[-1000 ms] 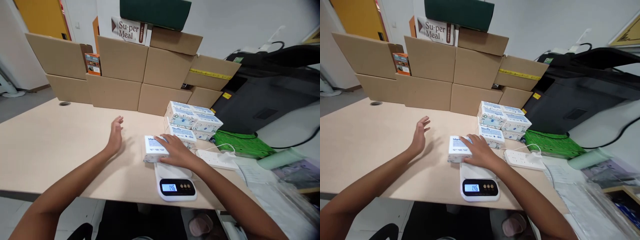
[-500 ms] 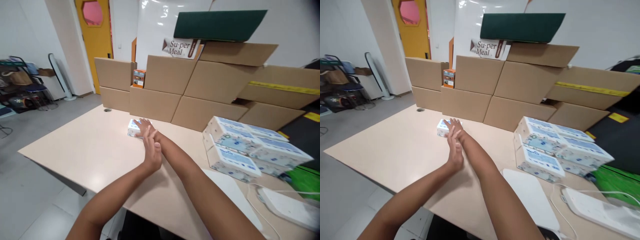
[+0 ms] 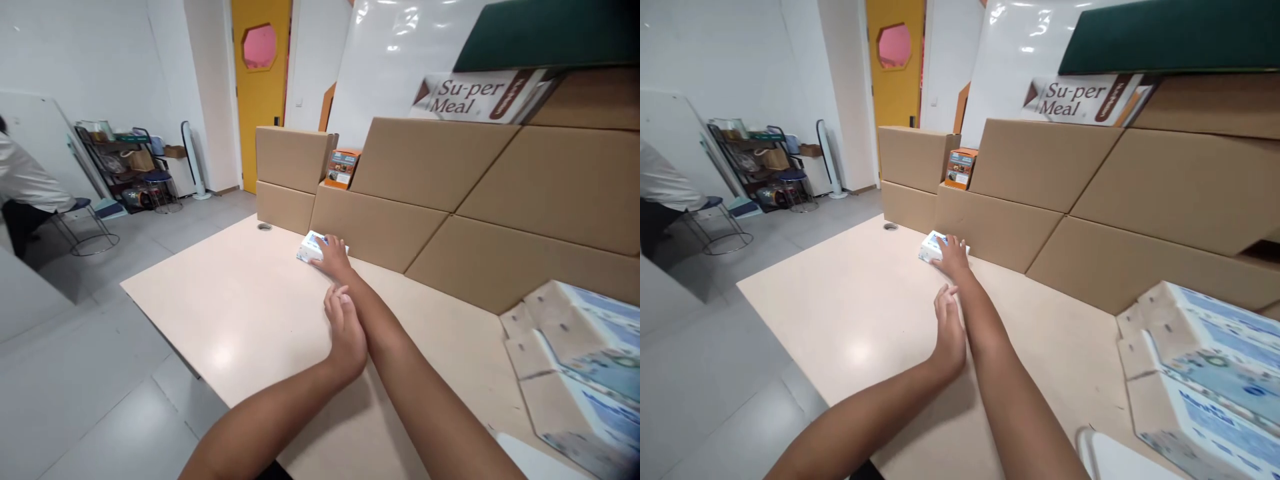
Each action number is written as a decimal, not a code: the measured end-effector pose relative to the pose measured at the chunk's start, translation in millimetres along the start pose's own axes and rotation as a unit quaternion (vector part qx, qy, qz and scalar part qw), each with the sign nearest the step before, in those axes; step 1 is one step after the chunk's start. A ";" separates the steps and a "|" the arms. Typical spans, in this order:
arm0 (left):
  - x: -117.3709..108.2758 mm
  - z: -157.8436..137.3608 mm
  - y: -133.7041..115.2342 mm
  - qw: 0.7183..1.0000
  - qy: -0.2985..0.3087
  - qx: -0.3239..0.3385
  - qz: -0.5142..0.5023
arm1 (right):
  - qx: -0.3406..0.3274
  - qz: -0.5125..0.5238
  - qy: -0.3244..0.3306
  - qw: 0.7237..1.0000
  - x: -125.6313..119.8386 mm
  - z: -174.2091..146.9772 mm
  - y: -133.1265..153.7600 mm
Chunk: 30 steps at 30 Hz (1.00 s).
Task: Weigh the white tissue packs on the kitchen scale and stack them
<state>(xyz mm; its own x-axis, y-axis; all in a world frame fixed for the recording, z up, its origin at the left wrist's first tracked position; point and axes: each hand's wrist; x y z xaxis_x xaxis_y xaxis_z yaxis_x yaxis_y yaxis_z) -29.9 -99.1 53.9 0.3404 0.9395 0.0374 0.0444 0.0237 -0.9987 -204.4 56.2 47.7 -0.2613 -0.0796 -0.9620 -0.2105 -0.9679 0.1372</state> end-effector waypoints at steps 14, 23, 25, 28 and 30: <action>-5.6 6.4 5.8 0.999 0.033 -0.013 0.018 | -0.008 -0.021 0.015 1.000 12.3 32.0 -15.8; -6.1 13.7 11.6 0.999 0.021 -0.012 0.029 | -0.022 -0.020 0.034 0.999 7.5 30.2 -15.6; -6.6 13.5 13.1 0.999 0.020 -0.003 0.031 | -0.023 -0.021 0.036 0.999 5.2 29.6 -14.0; -7.1 13.6 16.4 0.999 0.014 0.008 0.031 | -0.028 -0.026 0.041 0.998 -1.2 29.0 -9.7; -7.5 15.6 20.1 0.999 0.012 0.024 0.038 | -0.033 -0.033 0.042 0.998 -7.9 27.7 -4.1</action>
<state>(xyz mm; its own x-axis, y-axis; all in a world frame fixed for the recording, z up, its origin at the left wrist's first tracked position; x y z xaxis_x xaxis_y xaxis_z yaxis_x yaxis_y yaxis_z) -46.3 -100.3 33.0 0.3631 0.9310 -0.0381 -0.0266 -0.0305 -0.9992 -227.6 67.4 61.3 -0.1676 -0.0316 -0.9854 -0.1608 -0.9852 0.0589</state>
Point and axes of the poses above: each hand's wrist, its own z-axis towards the middle knuckle, its own x-axis out of the palm, y = z × x, and after that the axes turned 6 degrees about z, right-handed
